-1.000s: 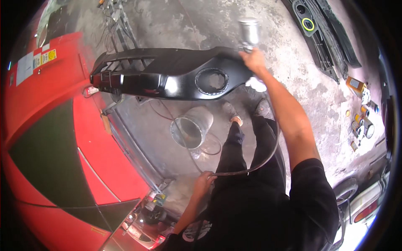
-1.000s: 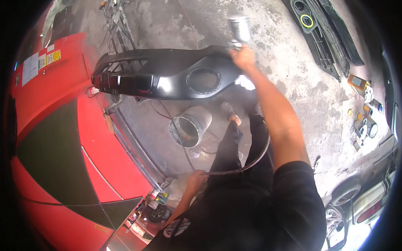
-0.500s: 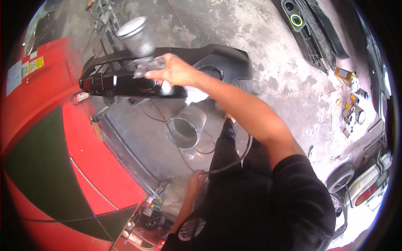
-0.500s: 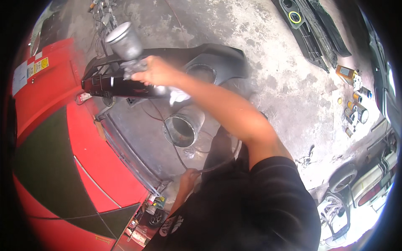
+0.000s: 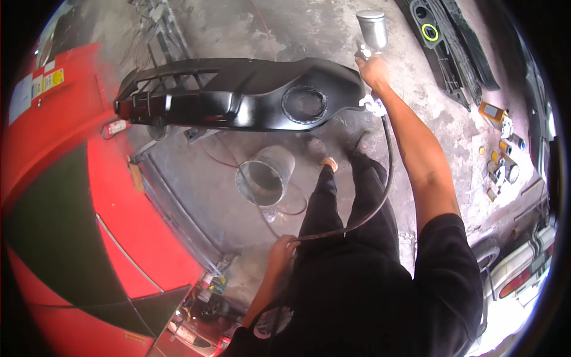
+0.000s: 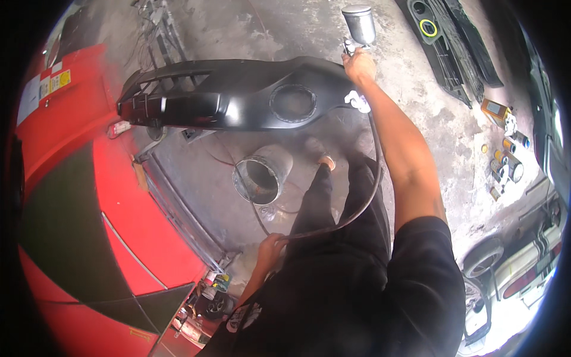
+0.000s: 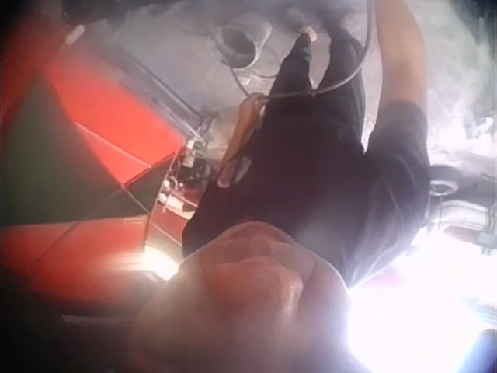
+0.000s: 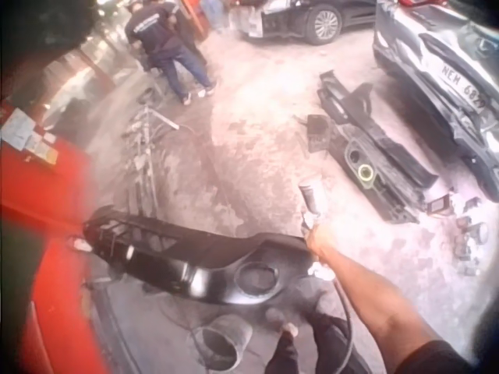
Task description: The person uses a spray gun to apply a coat of paint to a black car bumper mounted on a stand. They move the spray gun in steady, sweeping motions across the surface of the bumper, covering the entire area systematically. The person occasionally pauses to reposition the bumper or adjust their stance to reach different sections.
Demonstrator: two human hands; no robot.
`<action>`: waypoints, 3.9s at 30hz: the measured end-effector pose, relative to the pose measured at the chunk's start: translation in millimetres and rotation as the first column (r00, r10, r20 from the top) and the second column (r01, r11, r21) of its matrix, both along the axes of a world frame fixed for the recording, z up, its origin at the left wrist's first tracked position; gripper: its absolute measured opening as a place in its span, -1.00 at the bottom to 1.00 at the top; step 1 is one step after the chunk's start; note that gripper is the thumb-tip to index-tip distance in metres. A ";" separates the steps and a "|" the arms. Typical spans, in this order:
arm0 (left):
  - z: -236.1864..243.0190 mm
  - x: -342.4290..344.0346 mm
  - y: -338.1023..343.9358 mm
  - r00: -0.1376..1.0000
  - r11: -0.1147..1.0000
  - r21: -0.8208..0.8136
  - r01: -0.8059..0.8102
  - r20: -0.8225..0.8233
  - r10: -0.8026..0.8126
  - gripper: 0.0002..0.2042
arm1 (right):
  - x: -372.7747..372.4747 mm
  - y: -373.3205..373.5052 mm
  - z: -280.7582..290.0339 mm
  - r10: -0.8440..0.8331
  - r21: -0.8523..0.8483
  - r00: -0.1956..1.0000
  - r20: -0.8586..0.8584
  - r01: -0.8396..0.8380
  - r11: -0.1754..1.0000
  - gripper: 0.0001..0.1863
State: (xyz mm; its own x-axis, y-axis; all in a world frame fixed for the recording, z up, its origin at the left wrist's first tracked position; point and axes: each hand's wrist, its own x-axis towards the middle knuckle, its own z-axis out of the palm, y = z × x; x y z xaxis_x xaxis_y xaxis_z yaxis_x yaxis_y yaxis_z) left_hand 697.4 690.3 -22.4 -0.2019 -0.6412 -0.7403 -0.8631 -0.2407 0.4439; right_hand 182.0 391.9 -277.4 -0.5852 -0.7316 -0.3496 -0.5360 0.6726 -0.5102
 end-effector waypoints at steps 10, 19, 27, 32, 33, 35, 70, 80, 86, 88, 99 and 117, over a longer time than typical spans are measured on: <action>8.9 3.4 1.2 0.993 0.991 0.061 0.120 -0.019 -0.119 -0.77 | 170.0 -9.8 204.3 0.379 -0.422 0.431 0.819 0.004 0.907 -0.20; 14.6 -44.2 2.1 0.983 0.983 -0.006 0.181 -0.010 -0.182 -0.79 | 86.3 42.3 158.3 0.204 -0.313 0.356 0.912 0.283 0.906 -0.40; 8.0 -45.1 13.0 0.977 0.978 -0.025 0.209 0.056 -0.207 -0.80 | -47.5 169.3 -47.1 -0.430 0.043 0.729 0.533 0.484 0.874 -0.43; 12.8 -30.9 1.8 0.961 0.961 -0.048 0.271 0.072 -0.268 -0.78 | -45.4 244.1 -126.1 -0.379 -0.050 0.907 -0.184 0.376 0.925 -0.39; 12.2 -28.0 1.2 0.960 0.960 -0.040 0.278 0.059 -0.275 -0.77 | -40.2 251.8 -123.2 -0.403 0.040 0.909 -0.106 0.409 0.911 -0.39; 12.6 -21.3 -1.2 0.951 0.953 -0.009 0.303 0.063 -0.302 -0.75 | -24.2 251.6 -94.3 -0.258 0.150 0.966 -0.015 0.257 0.955 -0.38; -16.7 162.4 -6.2 0.864 0.862 -0.063 0.503 0.053 -0.501 -0.71 | 182.1 323.0 37.6 -0.414 -0.217 0.800 0.434 0.539 0.814 -0.60; -11.8 246.7 24.8 0.945 0.934 -0.152 0.323 0.008 -0.326 -0.68 | 420.7 149.4 236.8 0.229 -0.652 0.828 0.512 0.201 0.731 -0.68; -32.5 289.4 63.7 0.978 0.945 -0.272 0.181 -0.049 -0.202 -0.71 | 452.1 122.3 294.0 0.605 -0.767 0.653 0.456 -0.055 0.639 -0.56; -31.9 284.1 65.2 0.977 0.953 -0.268 0.139 -0.121 -0.177 -0.72 | 432.0 152.9 290.8 0.518 -0.656 0.692 0.502 -0.086 0.750 -0.59; -59.3 255.0 19.1 0.955 0.874 -0.451 0.183 -0.129 -0.266 -0.74 | 244.9 299.7 153.3 -0.142 -0.217 0.982 0.125 0.167 0.962 -0.62; -67.4 261.9 60.9 0.960 0.833 -0.517 -0.200 -0.275 0.059 -0.80 | 426.7 39.3 384.6 0.633 -0.634 0.529 0.565 -0.213 0.744 -0.62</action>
State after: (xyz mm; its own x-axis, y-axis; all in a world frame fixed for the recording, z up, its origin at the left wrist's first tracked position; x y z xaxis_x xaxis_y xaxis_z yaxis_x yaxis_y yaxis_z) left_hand 959.3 751.2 -89.8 -0.2128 -0.9536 -0.2132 -0.6920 -0.0070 0.7219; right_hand 608.7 431.2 107.1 0.1329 -0.9898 -0.0519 -0.0079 0.0513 -0.9987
